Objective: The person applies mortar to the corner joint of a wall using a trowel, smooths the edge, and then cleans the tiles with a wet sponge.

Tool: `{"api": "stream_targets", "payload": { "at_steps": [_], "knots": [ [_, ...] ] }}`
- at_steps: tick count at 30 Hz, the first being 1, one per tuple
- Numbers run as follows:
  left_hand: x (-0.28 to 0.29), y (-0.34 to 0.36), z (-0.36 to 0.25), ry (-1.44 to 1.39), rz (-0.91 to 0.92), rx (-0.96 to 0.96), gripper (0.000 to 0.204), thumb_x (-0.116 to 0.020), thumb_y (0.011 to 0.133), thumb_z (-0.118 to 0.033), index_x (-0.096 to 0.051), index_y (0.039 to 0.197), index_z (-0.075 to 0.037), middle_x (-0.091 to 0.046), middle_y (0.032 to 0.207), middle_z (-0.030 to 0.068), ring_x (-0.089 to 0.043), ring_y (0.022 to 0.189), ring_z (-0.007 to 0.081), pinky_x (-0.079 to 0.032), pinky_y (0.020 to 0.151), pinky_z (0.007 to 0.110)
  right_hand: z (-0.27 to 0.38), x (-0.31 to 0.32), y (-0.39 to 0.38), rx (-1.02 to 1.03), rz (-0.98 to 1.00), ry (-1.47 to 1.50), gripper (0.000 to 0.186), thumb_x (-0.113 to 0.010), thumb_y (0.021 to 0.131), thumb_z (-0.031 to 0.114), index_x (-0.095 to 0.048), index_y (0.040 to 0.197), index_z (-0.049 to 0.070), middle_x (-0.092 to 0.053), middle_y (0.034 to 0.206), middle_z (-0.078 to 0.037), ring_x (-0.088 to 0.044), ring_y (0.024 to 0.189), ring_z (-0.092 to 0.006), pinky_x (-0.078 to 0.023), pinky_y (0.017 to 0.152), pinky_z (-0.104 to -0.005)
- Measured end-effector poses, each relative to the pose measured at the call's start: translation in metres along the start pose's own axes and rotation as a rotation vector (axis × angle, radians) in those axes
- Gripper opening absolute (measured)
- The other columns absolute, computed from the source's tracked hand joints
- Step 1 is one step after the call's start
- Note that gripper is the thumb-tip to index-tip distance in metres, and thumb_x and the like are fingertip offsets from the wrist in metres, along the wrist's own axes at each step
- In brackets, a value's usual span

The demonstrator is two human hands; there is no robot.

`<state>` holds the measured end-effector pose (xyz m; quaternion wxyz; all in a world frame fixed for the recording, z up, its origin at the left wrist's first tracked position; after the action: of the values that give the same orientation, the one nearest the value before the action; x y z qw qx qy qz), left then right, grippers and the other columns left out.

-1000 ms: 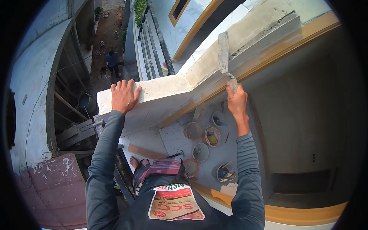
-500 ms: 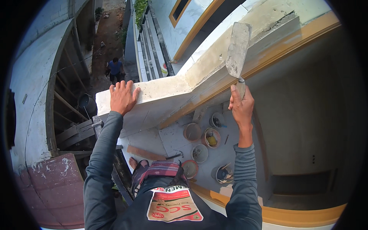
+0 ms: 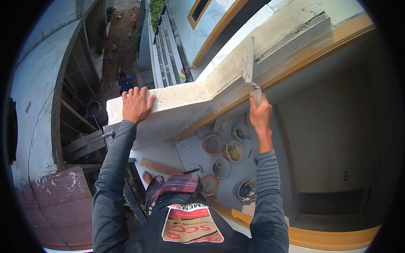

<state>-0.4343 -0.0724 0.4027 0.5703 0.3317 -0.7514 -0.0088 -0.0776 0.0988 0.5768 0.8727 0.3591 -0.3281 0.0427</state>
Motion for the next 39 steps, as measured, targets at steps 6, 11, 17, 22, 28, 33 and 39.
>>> {"api": "stream_targets", "payload": {
  "at_steps": [6, 11, 17, 22, 28, 33, 39],
  "knots": [
    [-0.005, -0.001, 0.003, 0.01, -0.011, 0.007, 0.04, -0.051, 0.096, -0.043, -0.062, 0.11, -0.007, -0.057, 0.097, 0.0135, -0.053, 0.098, 0.028, -0.032, 0.094, 0.047, 0.029, -0.006, -0.004, -0.146, 0.059, 0.211, 0.04, -0.058, 0.1, 0.041, -0.056, 0.086, 0.004, -0.052, 0.06, -0.001, -0.049, 0.046, -0.0078, -0.038, 0.04, -0.0269],
    [-0.001, -0.004, -0.005, 0.006, -0.045, -0.018, 0.041, -0.051, 0.096, -0.043, -0.061, 0.111, -0.006, -0.056, 0.098, 0.0132, -0.052, 0.099, 0.0283, -0.032, 0.095, 0.048, -0.035, -0.01, -0.003, -0.033, 0.254, -0.196, 0.047, -0.06, 0.099, 0.044, -0.055, 0.078, 0.003, -0.056, 0.059, -0.002, -0.048, 0.047, -0.0075, -0.038, 0.041, -0.0263],
    [-0.002, 0.0, 0.0, -0.006, 0.024, 0.014, 0.042, -0.05, 0.097, -0.044, -0.061, 0.112, -0.006, -0.056, 0.098, 0.0135, -0.052, 0.1, 0.0292, -0.031, 0.099, 0.05, 0.005, -0.002, -0.004, -0.188, 0.126, 0.065, 0.043, -0.06, 0.099, 0.042, -0.057, 0.087, 0.001, -0.057, 0.059, -0.005, -0.052, 0.048, -0.011, -0.042, 0.046, -0.0287],
    [-0.008, -0.002, 0.001, -0.012, -0.001, 0.008, 0.042, -0.05, 0.097, -0.044, -0.061, 0.112, -0.006, -0.056, 0.098, 0.0132, -0.052, 0.1, 0.028, -0.031, 0.098, 0.049, 0.004, -0.028, -0.006, -0.006, 0.317, -0.304, 0.044, -0.061, 0.098, 0.038, -0.06, 0.091, -0.005, -0.06, 0.066, -0.021, -0.056, 0.056, -0.0341, -0.048, 0.059, -0.0429],
    [0.0, 0.001, -0.005, -0.003, 0.019, -0.002, 0.043, -0.05, 0.097, -0.044, -0.061, 0.113, -0.006, -0.056, 0.098, 0.013, -0.052, 0.099, 0.0279, -0.031, 0.097, 0.049, -0.013, -0.01, -0.007, -0.021, 0.08, -0.095, 0.047, -0.059, 0.099, 0.041, -0.061, 0.092, -0.005, -0.061, 0.067, -0.022, -0.057, 0.058, -0.0364, -0.048, 0.06, -0.0432],
    [-0.007, -0.011, 0.002, 0.018, 0.04, 0.019, 0.044, -0.048, 0.098, -0.046, -0.062, 0.114, -0.007, -0.059, 0.102, 0.0135, -0.053, 0.102, 0.0279, -0.032, 0.098, 0.05, 0.005, -0.039, -0.021, -0.034, 0.299, -0.271, 0.048, -0.061, 0.097, 0.046, -0.061, 0.091, -0.002, -0.061, 0.066, -0.017, -0.058, 0.054, -0.0295, -0.048, 0.056, -0.0395],
    [-0.006, 0.003, 0.0, 0.004, -0.006, -0.014, 0.045, -0.049, 0.097, -0.046, -0.064, 0.109, -0.006, -0.058, 0.097, 0.0129, -0.053, 0.1, 0.0278, -0.031, 0.096, 0.051, 0.034, -0.024, -0.026, -0.381, 0.292, 0.182, 0.038, -0.062, 0.098, 0.044, -0.059, 0.088, 0.007, -0.047, 0.059, 0.003, -0.045, 0.046, -0.0037, -0.036, 0.041, -0.0211]
  ]
}}
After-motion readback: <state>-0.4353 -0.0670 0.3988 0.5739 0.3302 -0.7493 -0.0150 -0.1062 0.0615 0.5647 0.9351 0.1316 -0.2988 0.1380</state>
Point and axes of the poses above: each hand's wrist, its own y-axis towards the middle knuckle, its own x-axis out of the back of the hand, z = x × y, the point moved 7 cm from there along y, towards the middle knuckle
